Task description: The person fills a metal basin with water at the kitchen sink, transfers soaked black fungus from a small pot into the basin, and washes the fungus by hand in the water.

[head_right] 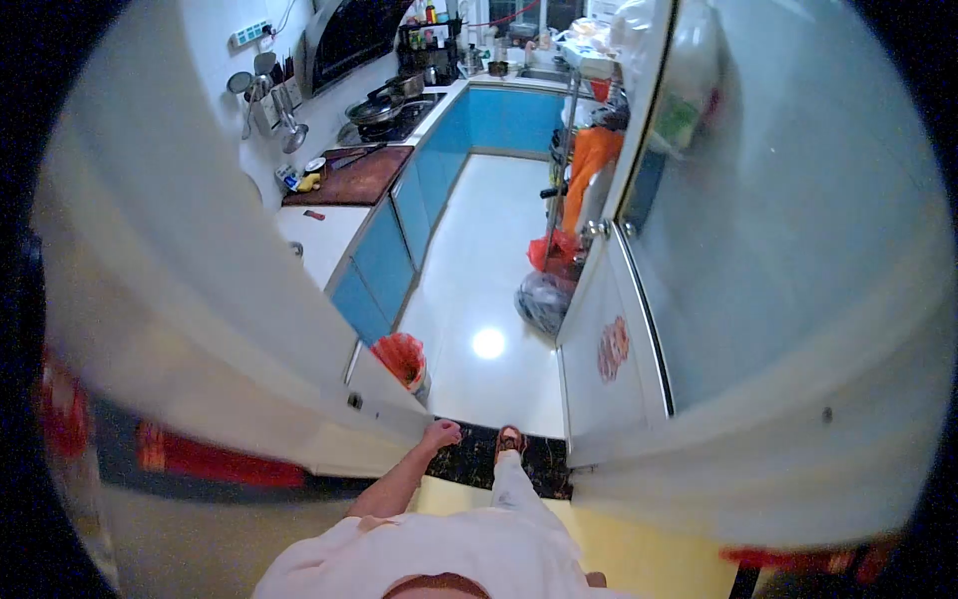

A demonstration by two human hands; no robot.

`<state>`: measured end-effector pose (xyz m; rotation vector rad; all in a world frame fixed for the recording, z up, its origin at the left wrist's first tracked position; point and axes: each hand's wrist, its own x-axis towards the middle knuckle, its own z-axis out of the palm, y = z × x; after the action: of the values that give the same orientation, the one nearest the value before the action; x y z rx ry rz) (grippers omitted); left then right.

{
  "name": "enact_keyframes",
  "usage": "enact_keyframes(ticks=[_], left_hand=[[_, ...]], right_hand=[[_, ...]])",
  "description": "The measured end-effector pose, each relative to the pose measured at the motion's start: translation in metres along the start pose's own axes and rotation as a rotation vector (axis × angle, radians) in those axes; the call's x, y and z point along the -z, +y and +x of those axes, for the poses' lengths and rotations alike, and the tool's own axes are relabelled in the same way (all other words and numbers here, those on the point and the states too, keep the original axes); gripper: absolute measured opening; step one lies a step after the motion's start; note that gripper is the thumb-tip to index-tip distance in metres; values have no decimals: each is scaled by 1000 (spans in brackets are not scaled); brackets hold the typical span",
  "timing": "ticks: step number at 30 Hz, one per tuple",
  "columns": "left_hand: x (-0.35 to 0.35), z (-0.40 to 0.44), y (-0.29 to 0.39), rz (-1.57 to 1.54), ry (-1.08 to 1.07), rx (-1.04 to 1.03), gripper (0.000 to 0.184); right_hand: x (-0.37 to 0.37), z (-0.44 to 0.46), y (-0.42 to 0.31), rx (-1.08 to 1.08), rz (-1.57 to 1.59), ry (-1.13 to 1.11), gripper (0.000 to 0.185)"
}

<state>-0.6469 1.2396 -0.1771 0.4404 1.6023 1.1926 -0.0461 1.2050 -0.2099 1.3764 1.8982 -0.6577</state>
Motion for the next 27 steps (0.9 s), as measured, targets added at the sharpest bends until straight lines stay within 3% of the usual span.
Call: enact_keyframes(ticks=[4, 6, 7, 8, 9, 10, 11, 13, 16, 19, 21, 23, 24, 25, 26, 27], left_hand=[[8, 64, 84, 250, 29, 106, 19], [36, 128, 62, 209, 146, 150, 18], [60, 149, 61, 191, 203, 170, 17], [68, 152, 81, 28, 279, 153, 17], [77, 161, 97, -138, 350, 134, 16], [109, 178, 97, -127, 309, 151, 13], [122, 193, 110, 153, 279, 207, 22], [157, 231, 123, 268, 304, 287, 21], [209, 300, 140, 172, 403, 362, 19], [258, 367, 163, 163, 418, 425, 19], [282, 404, 178, 165, 352, 452, 20], [304, 448, 203, 109, 256, 420, 21], [316, 471, 220, 40, 205, 387, 22], [326, 497, 238, -22, 143, 329, 23], [323, 541, 275, 64, 374, 469, 15], [328, 572, 302, 118, 337, 355, 15]], right_hand=[[170, 161, -45, 279, -219, 103, 21], [306, 212, -115, 438, -255, 306, 19], [349, 267, -151, 250, -61, 340, 21], [370, 341, -167, 186, 633, 369, 23], [476, 300, -223, 293, 543, 368, 26], [497, 374, -251, 410, 605, 391, 26], [553, 386, -285, 514, 596, 400, 27], [664, 370, -373, 548, 642, 354, 24], [734, 432, -450, 705, 624, 450, 25], [764, 468, -489, 652, 591, 501, 26], [768, 479, -492, 506, 443, 471, 23], [754, 508, -477, 381, 604, 165, 25], [737, 527, -460, 217, 867, 75, 24], [742, 536, -451, 354, 15, 87, 21], [709, 572, -420, 381, -121, 107, 20], [715, 570, -416, 345, -224, 69, 20]])
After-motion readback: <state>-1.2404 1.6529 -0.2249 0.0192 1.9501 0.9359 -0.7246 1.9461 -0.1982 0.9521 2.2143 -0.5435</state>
